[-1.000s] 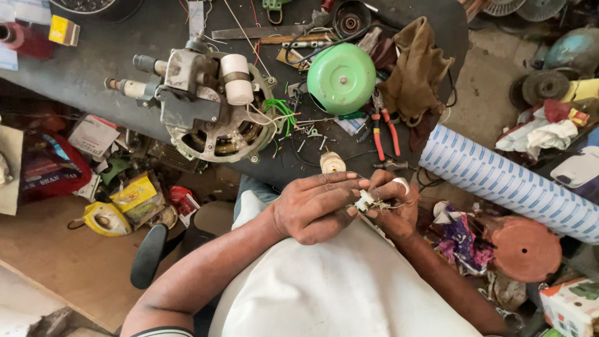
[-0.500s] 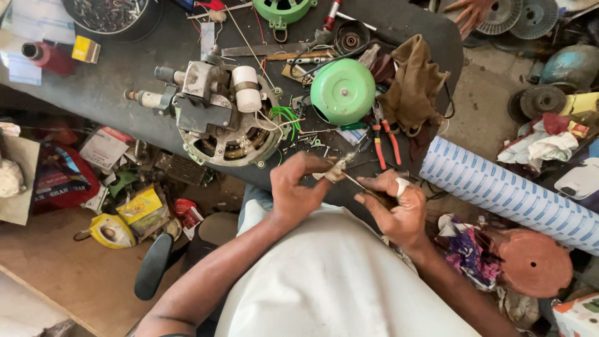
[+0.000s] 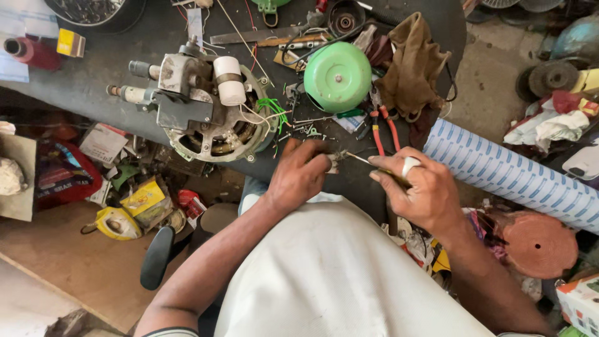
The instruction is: The person repairs an electrical motor by hand, manipulating wires and components on a cluttered workbench. They use pliers to cut and strip wires, then connect them to the motor's terminals. The person also handles a small cylindrical component, possibly a capacitor, and adjusts its connections.
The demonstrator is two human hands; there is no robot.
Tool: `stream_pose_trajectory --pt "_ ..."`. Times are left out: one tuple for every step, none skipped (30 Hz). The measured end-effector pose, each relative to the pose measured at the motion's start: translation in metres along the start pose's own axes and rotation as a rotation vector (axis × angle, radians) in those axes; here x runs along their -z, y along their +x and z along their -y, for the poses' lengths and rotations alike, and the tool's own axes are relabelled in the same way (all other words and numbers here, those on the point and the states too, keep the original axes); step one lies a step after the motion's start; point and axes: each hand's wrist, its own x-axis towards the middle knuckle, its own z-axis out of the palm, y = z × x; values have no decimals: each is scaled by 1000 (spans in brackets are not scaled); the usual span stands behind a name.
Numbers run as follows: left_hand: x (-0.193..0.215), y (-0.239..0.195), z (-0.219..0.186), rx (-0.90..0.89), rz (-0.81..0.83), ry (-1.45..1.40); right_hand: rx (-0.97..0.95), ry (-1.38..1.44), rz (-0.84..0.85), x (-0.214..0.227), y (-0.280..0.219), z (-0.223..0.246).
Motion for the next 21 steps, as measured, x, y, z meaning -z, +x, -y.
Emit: stream_pose_trajectory --pt "-4 1 1 49 23 -4 -22 8 16 -6 0 0" --pt "-7 1 1 99 49 -10 -47 16 33 -12 -1 0" --pt "-10 1 2 117 43 -54 -71 24 49 -19 -2 -1" --pt "-13 1 3 136 38 -99 -70 24 37 -26 -3 -2" --pt "-15 1 5 155 32 -144 -69 24 24 -32 -5 -4" --pt "-16 0 6 204 40 -213 -65 22 12 -37 -6 -6" --pt "-18 0 7 254 47 -282 -79 16 25 -41 -8 -8" --pt "-19 0 10 301 52 -347 -90 10 35 -45 -8 -11" --pt "-21 1 12 347 38 -315 -100 5 44 -48 -9 -14" --pt "-24 2 15 393 28 -284 -105 4 32 -52 -10 -17" --pt "-28 2 17 438 18 -252 -110 3 19 -55 -11 -20" --pt "-32 3 21 434 -4 -232 -114 -2 4 -57 -12 -23" --pt "-36 4 24 429 -27 -212 -134 4 4 -59 -11 -26" --pt "-40 6 27 420 -52 -191 -153 7 1 -62 -10 -28" --pt "-43 7 30 412 -51 -188 -171 11 -1 -64 -7 -31" --pt "-46 7 33 403 -47 -185 -185 17 -2 -66 -6 -33" --pt "-48 7 36 394 -42 -183 -200 22 -3 -68 -4 -35" --pt "-50 6 37 392 -45 -178 -217 26 -3 -71 -4 -36" --pt "-52 5 39 389 -48 -173 -200 61 -2 -73 -4 -38" --pt "-55 3 39 389 -52 -170 -182 96 1 -77 -4 -39" --pt "-57 2 39 404 -23 -157 -164 130 5 -80 -5 -40"
